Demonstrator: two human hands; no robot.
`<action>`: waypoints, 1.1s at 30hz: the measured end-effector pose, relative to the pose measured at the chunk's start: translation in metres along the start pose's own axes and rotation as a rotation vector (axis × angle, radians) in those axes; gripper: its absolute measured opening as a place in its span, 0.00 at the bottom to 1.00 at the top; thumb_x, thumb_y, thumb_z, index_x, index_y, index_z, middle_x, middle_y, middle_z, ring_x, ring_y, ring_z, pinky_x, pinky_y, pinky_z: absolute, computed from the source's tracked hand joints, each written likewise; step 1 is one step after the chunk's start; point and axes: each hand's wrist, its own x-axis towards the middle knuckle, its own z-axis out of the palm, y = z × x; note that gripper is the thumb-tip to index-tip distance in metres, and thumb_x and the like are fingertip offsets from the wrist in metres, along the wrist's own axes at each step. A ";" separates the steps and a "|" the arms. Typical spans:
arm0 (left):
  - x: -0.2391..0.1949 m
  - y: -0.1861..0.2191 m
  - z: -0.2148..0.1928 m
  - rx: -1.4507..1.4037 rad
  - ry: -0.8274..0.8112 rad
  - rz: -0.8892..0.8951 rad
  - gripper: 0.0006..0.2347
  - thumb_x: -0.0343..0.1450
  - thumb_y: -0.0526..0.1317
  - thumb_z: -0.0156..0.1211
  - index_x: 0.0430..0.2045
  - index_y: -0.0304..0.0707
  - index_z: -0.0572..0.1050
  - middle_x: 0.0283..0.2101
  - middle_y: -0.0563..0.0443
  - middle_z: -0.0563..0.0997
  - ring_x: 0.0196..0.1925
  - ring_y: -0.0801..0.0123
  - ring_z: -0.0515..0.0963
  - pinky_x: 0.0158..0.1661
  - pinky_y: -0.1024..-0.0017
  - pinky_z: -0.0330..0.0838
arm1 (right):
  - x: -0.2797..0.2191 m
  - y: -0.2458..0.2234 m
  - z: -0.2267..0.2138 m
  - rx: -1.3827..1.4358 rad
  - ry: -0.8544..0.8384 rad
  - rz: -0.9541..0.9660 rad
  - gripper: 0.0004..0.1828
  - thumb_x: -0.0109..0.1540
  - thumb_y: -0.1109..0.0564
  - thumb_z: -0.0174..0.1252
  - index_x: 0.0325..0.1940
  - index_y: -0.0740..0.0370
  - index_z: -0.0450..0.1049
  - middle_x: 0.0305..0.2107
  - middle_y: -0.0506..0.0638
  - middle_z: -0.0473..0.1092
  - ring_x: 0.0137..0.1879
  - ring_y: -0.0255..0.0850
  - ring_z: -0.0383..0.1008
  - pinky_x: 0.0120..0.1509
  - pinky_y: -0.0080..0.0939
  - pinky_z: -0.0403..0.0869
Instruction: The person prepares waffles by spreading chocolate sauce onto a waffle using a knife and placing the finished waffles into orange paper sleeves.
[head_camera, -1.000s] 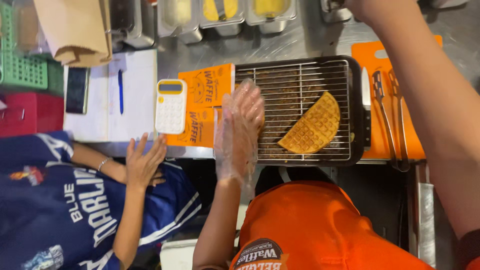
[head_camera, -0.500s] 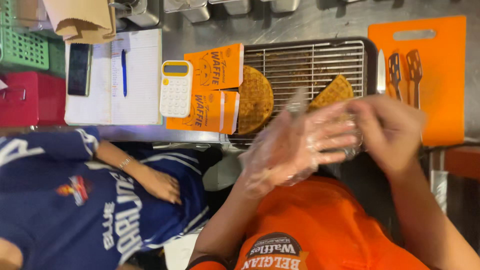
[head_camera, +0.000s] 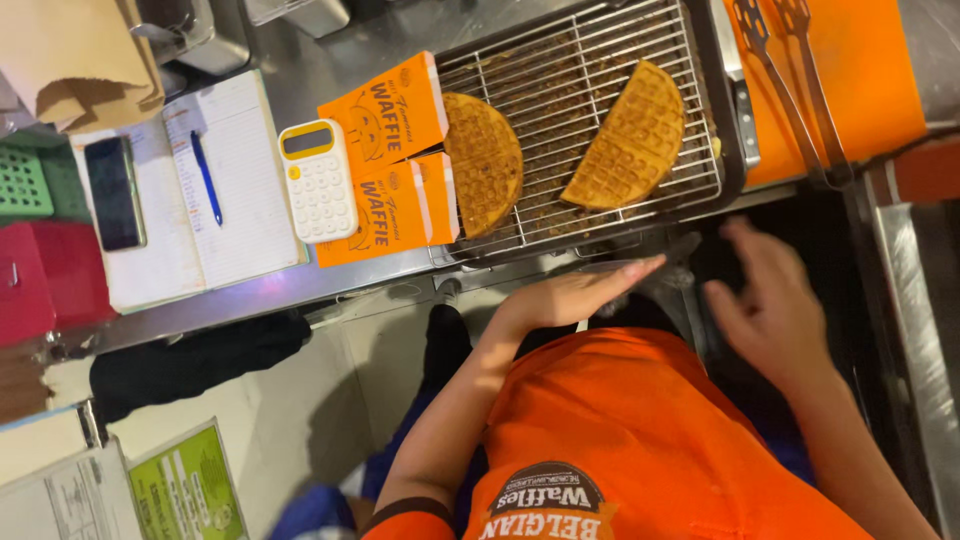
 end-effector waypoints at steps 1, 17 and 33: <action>0.005 -0.003 0.003 0.084 -0.018 -0.083 0.35 0.73 0.66 0.22 0.72 0.49 0.54 0.78 0.48 0.57 0.74 0.56 0.62 0.60 0.63 0.69 | -0.002 0.006 0.013 0.098 -0.117 0.000 0.40 0.57 0.59 0.63 0.74 0.58 0.61 0.62 0.56 0.69 0.28 0.37 0.70 0.33 0.35 0.71; 0.022 -0.108 0.036 0.864 0.585 -0.147 0.23 0.72 0.39 0.54 0.63 0.32 0.66 0.67 0.38 0.69 0.52 0.39 0.78 0.45 0.52 0.77 | 0.049 0.122 0.155 0.432 -0.189 0.440 0.14 0.62 0.55 0.58 0.44 0.71 0.74 0.30 0.56 0.78 0.31 0.43 0.81 0.37 0.40 0.78; -0.029 -0.063 0.004 0.453 0.539 -0.089 0.15 0.74 0.42 0.53 0.52 0.32 0.75 0.45 0.29 0.82 0.50 0.34 0.79 0.52 0.47 0.71 | 0.091 0.157 0.195 0.731 -0.424 0.776 0.14 0.67 0.51 0.58 0.47 0.65 0.73 0.29 0.57 0.73 0.32 0.50 0.74 0.33 0.48 0.73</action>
